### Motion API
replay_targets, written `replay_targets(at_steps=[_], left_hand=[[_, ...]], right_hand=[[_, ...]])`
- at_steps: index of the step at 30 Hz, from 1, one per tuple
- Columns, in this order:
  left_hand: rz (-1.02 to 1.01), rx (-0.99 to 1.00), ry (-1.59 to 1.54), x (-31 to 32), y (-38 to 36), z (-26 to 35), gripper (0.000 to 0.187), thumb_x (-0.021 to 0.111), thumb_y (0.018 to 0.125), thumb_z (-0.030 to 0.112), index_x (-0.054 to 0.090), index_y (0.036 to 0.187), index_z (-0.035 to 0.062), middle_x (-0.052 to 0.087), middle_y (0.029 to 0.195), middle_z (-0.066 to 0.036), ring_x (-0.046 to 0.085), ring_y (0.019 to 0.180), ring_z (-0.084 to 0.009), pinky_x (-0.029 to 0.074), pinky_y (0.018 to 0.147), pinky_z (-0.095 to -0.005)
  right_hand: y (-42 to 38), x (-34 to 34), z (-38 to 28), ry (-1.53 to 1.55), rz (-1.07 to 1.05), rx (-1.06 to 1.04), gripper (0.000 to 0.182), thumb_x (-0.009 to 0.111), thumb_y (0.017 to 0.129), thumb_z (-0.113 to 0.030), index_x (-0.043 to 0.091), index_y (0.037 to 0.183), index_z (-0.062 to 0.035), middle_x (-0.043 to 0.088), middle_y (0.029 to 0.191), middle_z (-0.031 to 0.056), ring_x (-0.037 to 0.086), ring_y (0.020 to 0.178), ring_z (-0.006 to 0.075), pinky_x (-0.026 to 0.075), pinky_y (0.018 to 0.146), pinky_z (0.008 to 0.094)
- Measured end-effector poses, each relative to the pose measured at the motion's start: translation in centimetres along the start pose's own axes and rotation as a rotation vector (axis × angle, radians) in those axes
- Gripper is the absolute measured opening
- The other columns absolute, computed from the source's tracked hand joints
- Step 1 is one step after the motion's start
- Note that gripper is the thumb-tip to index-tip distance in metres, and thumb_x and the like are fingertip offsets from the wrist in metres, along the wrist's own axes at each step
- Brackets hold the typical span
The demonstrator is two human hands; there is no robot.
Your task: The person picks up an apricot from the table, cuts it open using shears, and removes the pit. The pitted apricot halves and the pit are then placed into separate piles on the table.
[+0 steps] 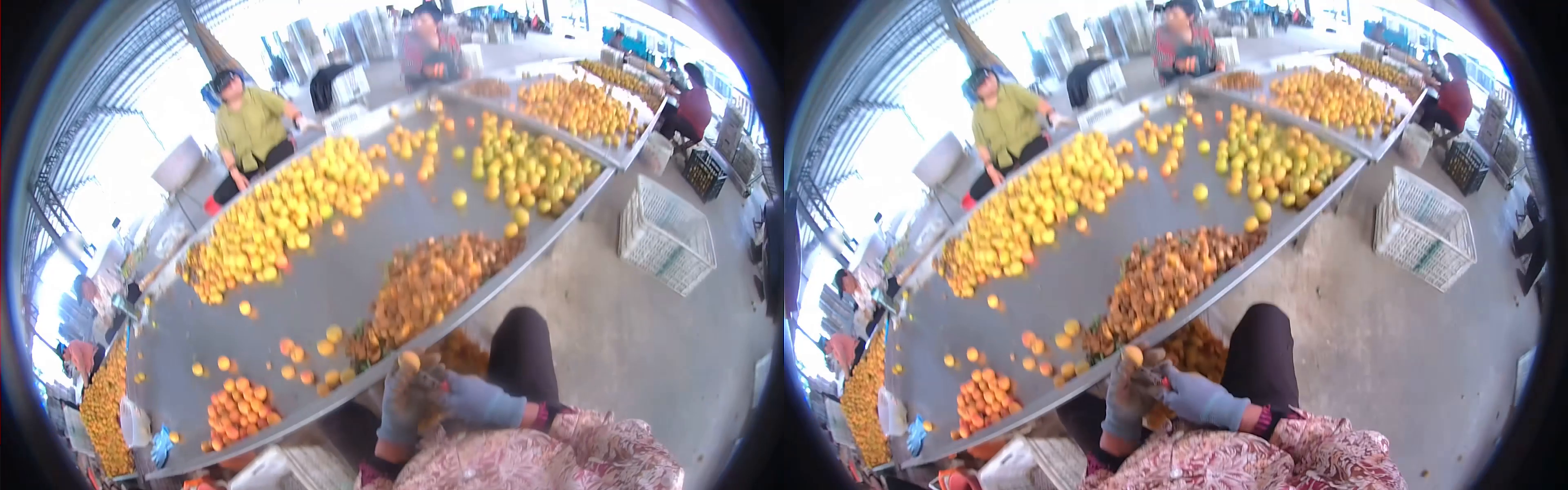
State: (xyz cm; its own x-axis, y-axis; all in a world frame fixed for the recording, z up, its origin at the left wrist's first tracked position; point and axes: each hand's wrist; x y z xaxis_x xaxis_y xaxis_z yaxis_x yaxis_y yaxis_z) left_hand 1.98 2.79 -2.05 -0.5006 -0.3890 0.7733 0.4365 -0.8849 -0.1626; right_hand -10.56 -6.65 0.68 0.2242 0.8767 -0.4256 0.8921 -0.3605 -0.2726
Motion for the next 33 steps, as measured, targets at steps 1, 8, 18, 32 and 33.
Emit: replay_targets(at_steps=[1, 8, 18, 32, 33], left_hand=[[-0.039, 0.019, 0.012, 0.6, 0.3, 0.5, 0.042, 0.054, 0.091, 0.025, 0.044, 0.127, 0.0051, 0.062, 0.102, -0.015, 0.061, 0.093, -0.0237, 0.053, 0.076, -0.034], [-0.005, 0.108, 0.127, 0.7, 0.0, 0.5, 0.032, 0.051, 0.09, 0.012, 0.05, 0.12, 0.0002, 0.065, 0.094, -0.017, 0.061, 0.096, -0.0274, 0.046, 0.091, -0.0399], [-0.029, -0.071, -0.171, 1.3, 0.2, -0.3, 0.032, 0.049, 0.094, 0.023, 0.051, 0.118, 0.0033, 0.062, 0.101, -0.014, 0.061, 0.091, -0.0255, 0.052, 0.08, -0.0375], [0.019, -0.165, -0.151, 1.0, 1.1, -1.1, 0.043, 0.055, 0.09, 0.04, 0.054, 0.113, 0.0038, 0.063, 0.095, -0.014, 0.06, 0.083, -0.0231, 0.05, 0.066, -0.0292], [0.012, -0.167, -0.091, 1.3, 1.0, -0.7, 0.043, 0.052, 0.091, 0.04, 0.053, 0.111, 0.0016, 0.064, 0.093, -0.014, 0.061, 0.086, -0.0239, 0.051, 0.073, -0.0339]], right_hand=[[0.3, -0.1, 0.1, 0.006, -0.023, 0.001, 0.051, 0.048, 0.09, -0.041, 0.04, 0.123, -0.0029, 0.062, 0.092, 0.026, 0.06, 0.087, 0.0408, 0.046, 0.075, 0.0442], [-0.3, -0.2, 0.8, 0.138, -0.049, 0.04, 0.049, 0.05, 0.09, -0.046, 0.046, 0.111, -0.0018, 0.062, 0.081, 0.0172, 0.062, 0.075, 0.0295, 0.046, 0.066, 0.0377], [0.6, 1.7, 3.4, 0.322, 0.074, 0.058, 0.04, 0.052, 0.091, -0.04, 0.05, 0.106, -0.0026, 0.059, 0.072, 0.0092, 0.056, 0.06, 0.0167, 0.044, 0.056, 0.031], [1.3, 1.8, 3.6, 0.073, 0.139, 0.091, 0.05, 0.05, 0.09, -0.046, 0.05, 0.103, 0.0027, 0.063, 0.082, 0.0175, 0.062, 0.074, 0.0258, 0.047, 0.065, 0.035], [0.9, 1.6, 3.0, 0.073, 0.138, 0.097, 0.051, 0.049, 0.09, -0.046, 0.05, 0.103, 0.0029, 0.063, 0.083, 0.0181, 0.063, 0.076, 0.0272, 0.047, 0.066, 0.0355]])
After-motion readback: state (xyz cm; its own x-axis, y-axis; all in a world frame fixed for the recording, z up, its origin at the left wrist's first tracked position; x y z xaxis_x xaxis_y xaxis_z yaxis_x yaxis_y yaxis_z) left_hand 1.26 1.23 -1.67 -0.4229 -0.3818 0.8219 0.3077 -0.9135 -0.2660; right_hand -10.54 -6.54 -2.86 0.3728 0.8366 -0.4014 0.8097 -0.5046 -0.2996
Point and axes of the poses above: each hand's wrist, its own y-axis towards the middle knuckle, its own x-axis out of the palm, z = x × y
